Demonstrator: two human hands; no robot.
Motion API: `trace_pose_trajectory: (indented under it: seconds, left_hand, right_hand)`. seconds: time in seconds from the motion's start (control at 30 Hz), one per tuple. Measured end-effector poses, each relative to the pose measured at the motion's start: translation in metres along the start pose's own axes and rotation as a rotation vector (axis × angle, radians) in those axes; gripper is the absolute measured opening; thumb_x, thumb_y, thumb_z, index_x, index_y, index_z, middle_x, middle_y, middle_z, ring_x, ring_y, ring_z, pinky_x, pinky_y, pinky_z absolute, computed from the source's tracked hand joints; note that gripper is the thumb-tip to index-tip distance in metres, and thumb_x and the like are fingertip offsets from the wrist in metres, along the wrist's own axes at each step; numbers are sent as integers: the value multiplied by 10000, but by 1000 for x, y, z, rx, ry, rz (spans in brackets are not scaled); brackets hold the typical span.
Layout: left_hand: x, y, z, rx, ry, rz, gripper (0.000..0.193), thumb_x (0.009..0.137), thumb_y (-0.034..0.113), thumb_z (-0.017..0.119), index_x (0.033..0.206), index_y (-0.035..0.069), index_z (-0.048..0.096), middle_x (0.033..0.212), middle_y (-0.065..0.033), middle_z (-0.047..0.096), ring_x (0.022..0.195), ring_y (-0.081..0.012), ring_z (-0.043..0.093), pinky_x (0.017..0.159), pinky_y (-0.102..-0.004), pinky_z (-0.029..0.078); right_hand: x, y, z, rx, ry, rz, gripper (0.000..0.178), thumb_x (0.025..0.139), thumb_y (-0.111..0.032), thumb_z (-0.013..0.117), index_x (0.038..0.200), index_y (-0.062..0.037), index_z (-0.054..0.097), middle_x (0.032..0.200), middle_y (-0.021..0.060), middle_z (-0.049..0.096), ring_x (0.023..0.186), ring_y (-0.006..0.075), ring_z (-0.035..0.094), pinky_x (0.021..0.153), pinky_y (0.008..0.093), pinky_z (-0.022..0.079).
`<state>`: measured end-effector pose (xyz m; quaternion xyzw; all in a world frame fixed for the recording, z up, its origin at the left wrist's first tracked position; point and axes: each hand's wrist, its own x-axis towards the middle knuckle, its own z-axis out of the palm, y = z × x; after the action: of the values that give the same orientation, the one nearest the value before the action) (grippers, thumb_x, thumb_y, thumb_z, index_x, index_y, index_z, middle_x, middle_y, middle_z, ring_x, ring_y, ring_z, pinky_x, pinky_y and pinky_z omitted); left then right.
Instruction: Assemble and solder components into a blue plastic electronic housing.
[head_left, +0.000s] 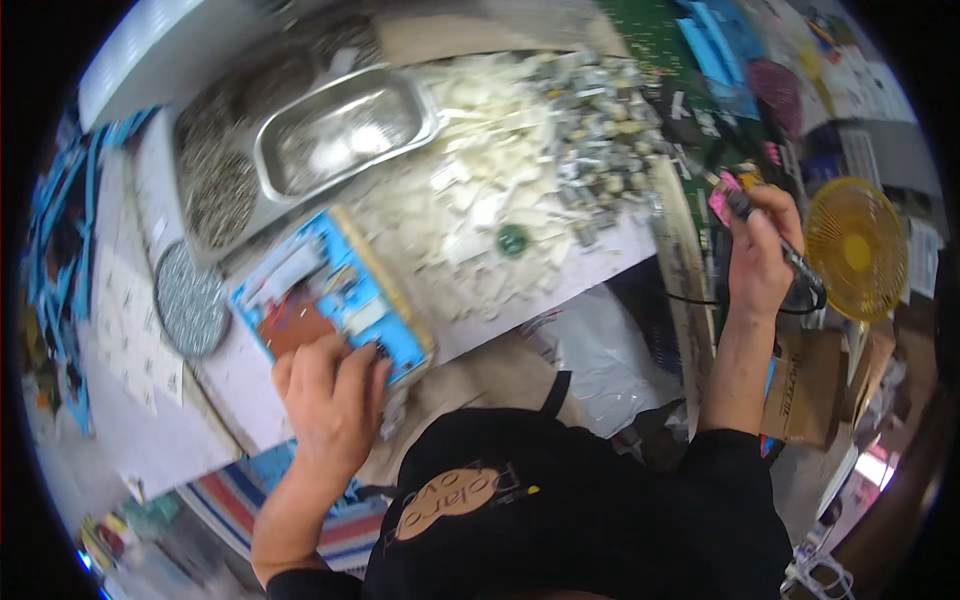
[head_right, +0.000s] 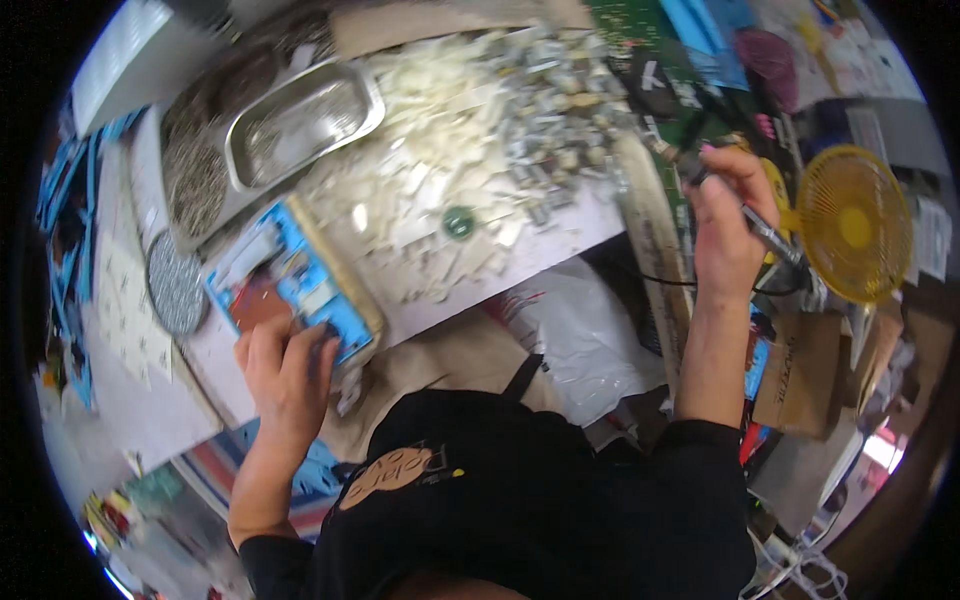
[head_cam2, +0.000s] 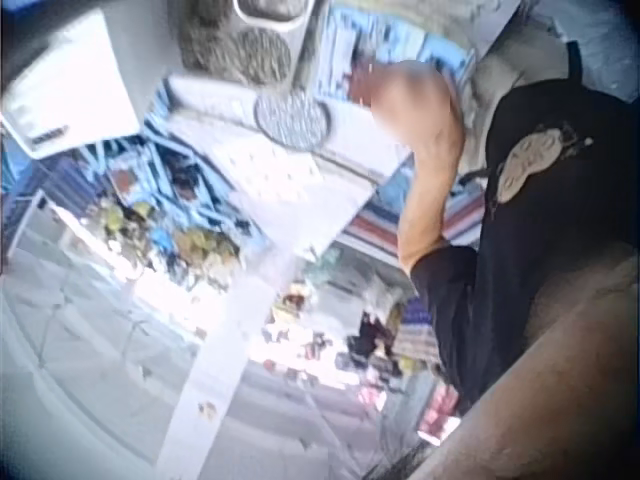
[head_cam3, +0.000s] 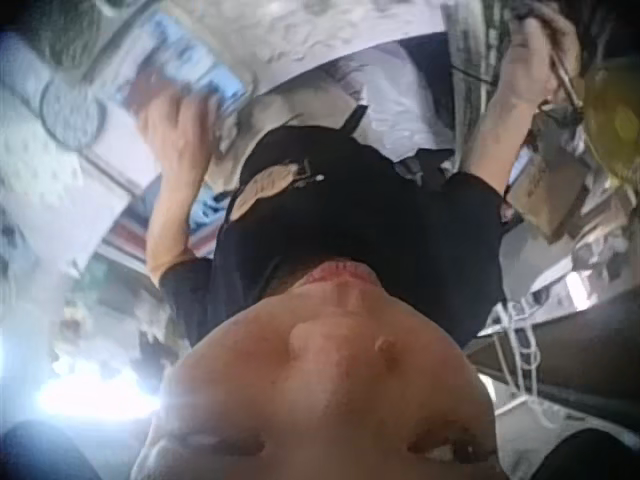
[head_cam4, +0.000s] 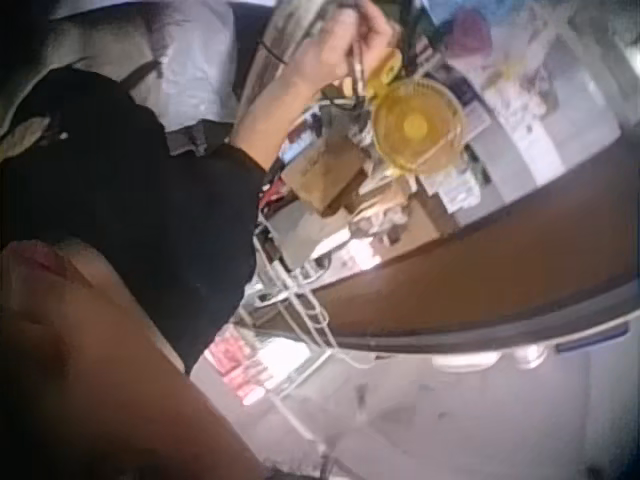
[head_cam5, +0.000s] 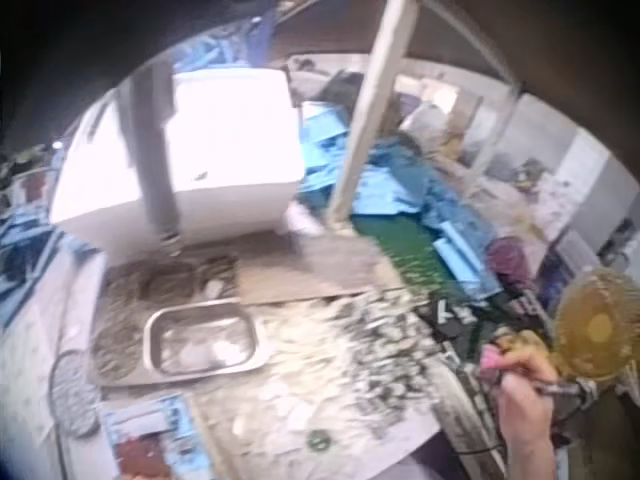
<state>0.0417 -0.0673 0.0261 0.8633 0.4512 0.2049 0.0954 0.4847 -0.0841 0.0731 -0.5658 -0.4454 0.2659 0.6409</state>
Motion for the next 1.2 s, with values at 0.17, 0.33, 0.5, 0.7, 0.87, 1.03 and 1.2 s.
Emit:
trace_pose_trajectory:
  seconds: [0.17, 0.33, 0.5, 0.7, 0.87, 1.03, 1.2]
  left_hand:
    - [-2, 8, 2, 11, -4, -52, 322, 725, 93, 854, 1009, 66, 704, 995, -107, 594, 932, -295, 566, 864, -416, 412]
    - [-13, -8, -1, -51, 195, -74, 437, 705, 192, 890, 1062, 58, 677, 1020, -103, 630, 957, -278, 596, 850, -404, 401]
    - [-32, -38, -31, -71, 350, -298, 372, 736, 123, 858, 1043, 58, 660, 993, -111, 623, 938, -282, 597, 832, -362, 417]
    - [-51, -49, -29, -73, 337, -292, 304, 741, 63, 826, 1009, 67, 683, 1013, -97, 608, 885, -239, 570, 798, -352, 425]
    - [-8, -42, -6, -92, 257, -59, 257, 752, 139, 807, 992, 134, 717, 1052, -33, 614, 932, -227, 603, 858, -402, 400]
    - [9, -50, -6, -63, 277, -30, 231, 769, 163, 785, 991, 145, 722, 1071, -20, 607, 934, -216, 598, 871, -406, 381]
    - [3, -60, -2, -59, 338, -41, 239, 757, 149, 790, 988, 141, 732, 1053, -21, 605, 917, -211, 589, 866, -398, 382]
  right_hand:
    - [55, 14, -97, -61, 317, -113, 154, 962, -19, 628, 1099, 32, 677, 977, 82, 684, 832, 128, 647, 723, 232, 531]
    - [115, 39, -83, -446, 324, 27, 187, 977, -146, 680, 1136, -68, 738, 1054, -9, 679, 899, 91, 592, 794, 258, 492]
    - [167, 116, -181, 95, 220, 347, 340, 1013, -203, 658, 1321, -60, 651, 1175, 124, 666, 984, 208, 622, 953, 374, 532]
    - [9, 62, 7, 655, -363, 529, 404, 1008, -113, 616, 1373, 45, 541, 1056, 101, 651, 825, 117, 545, 716, 244, 489]
    - [-53, 24, 206, -408, -683, -179, 131, 845, -2, 735, 976, 7, 732, 843, 87, 698, 778, 162, 641, 732, 281, 494]
    - [-42, 18, 274, -689, -915, -383, 208, 812, -229, 762, 814, -35, 690, 765, 108, 684, 774, 308, 664, 686, 403, 522]
    - [-35, 4, 291, -932, -1042, -460, 281, 811, -300, 737, 772, -24, 697, 742, 158, 686, 726, 366, 686, 684, 469, 551]
